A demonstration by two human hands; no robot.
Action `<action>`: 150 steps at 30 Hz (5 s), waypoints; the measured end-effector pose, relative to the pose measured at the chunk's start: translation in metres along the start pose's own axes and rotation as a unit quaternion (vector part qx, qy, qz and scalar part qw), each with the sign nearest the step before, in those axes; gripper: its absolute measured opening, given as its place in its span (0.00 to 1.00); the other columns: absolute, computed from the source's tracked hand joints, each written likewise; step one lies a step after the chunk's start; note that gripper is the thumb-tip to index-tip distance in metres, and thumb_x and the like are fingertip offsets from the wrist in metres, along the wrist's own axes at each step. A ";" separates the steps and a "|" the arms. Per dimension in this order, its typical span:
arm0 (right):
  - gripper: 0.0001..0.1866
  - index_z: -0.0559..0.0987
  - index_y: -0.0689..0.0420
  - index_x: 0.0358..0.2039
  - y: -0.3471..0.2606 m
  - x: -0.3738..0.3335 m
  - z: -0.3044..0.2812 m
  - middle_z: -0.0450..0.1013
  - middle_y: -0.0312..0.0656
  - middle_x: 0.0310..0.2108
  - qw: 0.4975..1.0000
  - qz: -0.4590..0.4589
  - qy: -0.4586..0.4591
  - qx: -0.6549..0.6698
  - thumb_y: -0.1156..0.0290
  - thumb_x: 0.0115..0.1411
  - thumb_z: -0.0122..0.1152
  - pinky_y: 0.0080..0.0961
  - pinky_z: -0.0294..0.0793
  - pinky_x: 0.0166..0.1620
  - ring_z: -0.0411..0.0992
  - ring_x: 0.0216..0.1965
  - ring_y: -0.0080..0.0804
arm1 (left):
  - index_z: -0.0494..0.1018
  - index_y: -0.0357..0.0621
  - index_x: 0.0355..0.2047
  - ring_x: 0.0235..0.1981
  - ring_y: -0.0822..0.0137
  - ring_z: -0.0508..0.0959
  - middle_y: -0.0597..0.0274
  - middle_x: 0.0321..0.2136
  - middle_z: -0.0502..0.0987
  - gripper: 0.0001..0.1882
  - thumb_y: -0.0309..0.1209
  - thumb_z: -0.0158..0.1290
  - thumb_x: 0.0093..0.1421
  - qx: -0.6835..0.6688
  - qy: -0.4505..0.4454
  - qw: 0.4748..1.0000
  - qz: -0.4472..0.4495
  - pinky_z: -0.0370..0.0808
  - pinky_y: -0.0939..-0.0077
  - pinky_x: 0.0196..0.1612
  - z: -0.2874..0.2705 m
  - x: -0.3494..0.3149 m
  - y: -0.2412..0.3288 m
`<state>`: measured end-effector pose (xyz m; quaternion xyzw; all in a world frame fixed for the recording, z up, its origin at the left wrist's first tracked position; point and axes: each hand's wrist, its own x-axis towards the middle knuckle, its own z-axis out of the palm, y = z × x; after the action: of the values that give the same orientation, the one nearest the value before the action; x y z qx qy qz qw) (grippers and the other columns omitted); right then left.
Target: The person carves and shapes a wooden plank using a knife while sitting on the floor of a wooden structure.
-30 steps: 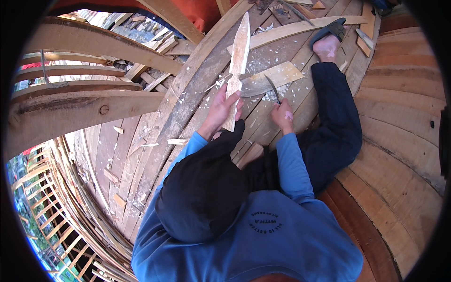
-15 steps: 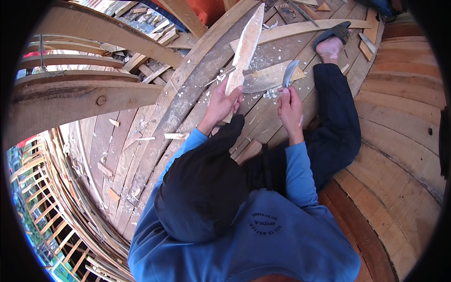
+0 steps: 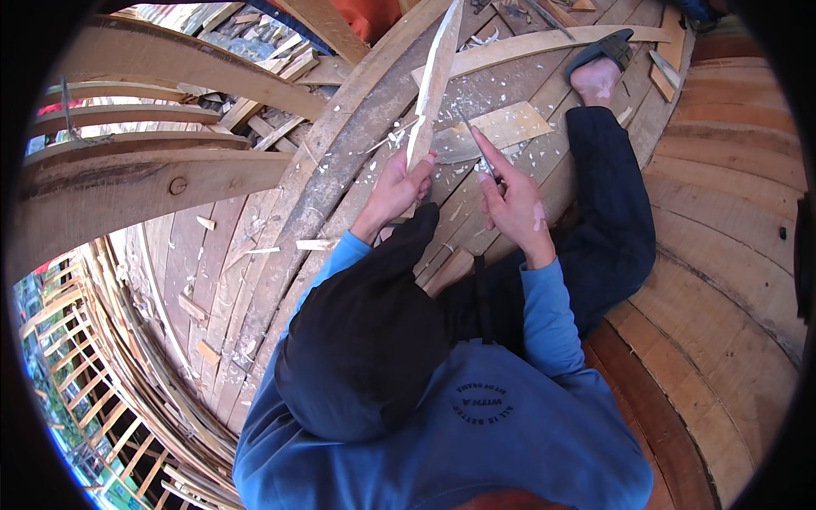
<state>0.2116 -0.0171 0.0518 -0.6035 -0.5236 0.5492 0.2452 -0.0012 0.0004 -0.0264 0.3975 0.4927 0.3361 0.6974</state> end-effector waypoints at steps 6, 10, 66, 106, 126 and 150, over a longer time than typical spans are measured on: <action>0.32 0.68 0.35 0.67 0.020 0.010 0.018 0.76 0.56 0.49 0.962 -0.235 0.090 -0.102 0.77 0.64 0.55 0.41 0.78 0.37 0.78 0.30 0.53 | 0.66 0.42 0.48 0.21 0.75 0.67 0.67 0.23 0.67 0.13 0.38 0.47 0.72 0.114 0.083 0.990 0.009 0.65 0.75 0.24 0.000 0.001 0.004; 0.32 0.68 0.36 0.67 0.015 0.007 0.023 0.77 0.59 0.40 0.979 -0.157 0.048 -0.125 0.77 0.64 0.54 0.46 0.76 0.39 0.77 0.34 0.58 | 0.64 0.39 0.48 0.25 0.63 0.73 0.55 0.24 0.71 0.19 0.43 0.46 0.72 0.168 0.147 0.975 0.011 0.71 0.65 0.31 -0.009 0.003 0.007; 0.30 0.66 0.47 0.70 0.043 0.016 0.012 0.73 0.35 0.57 0.993 -0.018 0.008 0.119 0.79 0.68 0.50 0.14 0.69 0.34 0.62 0.29 0.10 | 0.64 0.33 0.51 0.11 0.73 0.75 0.63 0.16 0.73 0.20 0.32 0.56 0.67 0.193 0.079 0.978 0.025 0.71 0.76 0.13 0.010 -0.016 0.045; 0.25 0.72 0.53 0.60 0.130 0.025 0.028 0.79 0.56 0.35 0.988 -0.031 0.132 -0.074 0.66 0.62 0.56 0.39 0.77 0.43 0.79 0.37 0.48 | 0.80 0.40 0.34 0.30 0.66 0.85 0.59 0.28 0.84 0.11 0.28 0.65 0.50 0.728 -0.001 0.603 0.327 0.83 0.70 0.31 0.149 0.019 0.539; 0.26 0.65 0.58 0.66 0.121 0.027 0.026 0.67 0.36 0.19 0.985 0.068 0.036 0.156 0.70 0.69 0.53 0.26 0.64 0.15 0.63 0.13 0.22 | 0.82 0.48 0.31 0.25 0.79 0.76 0.75 0.23 0.78 0.18 0.49 0.68 0.56 0.623 -0.029 0.729 0.282 0.74 0.79 0.28 0.086 0.027 0.540; 0.25 0.66 0.56 0.65 0.120 0.023 0.018 0.67 0.34 0.20 0.984 0.081 0.051 0.149 0.69 0.69 0.54 0.25 0.64 0.15 0.63 0.14 0.21 | 0.85 0.45 0.39 0.29 0.74 0.79 0.70 0.28 0.81 0.23 0.52 0.66 0.56 0.651 -0.015 0.729 0.213 0.78 0.75 0.32 0.054 0.046 0.515</action>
<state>0.2346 -0.0414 -0.0668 -0.6275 -0.3718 0.6081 0.3133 0.0240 0.2638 0.4215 0.8536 0.4822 0.0668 0.1855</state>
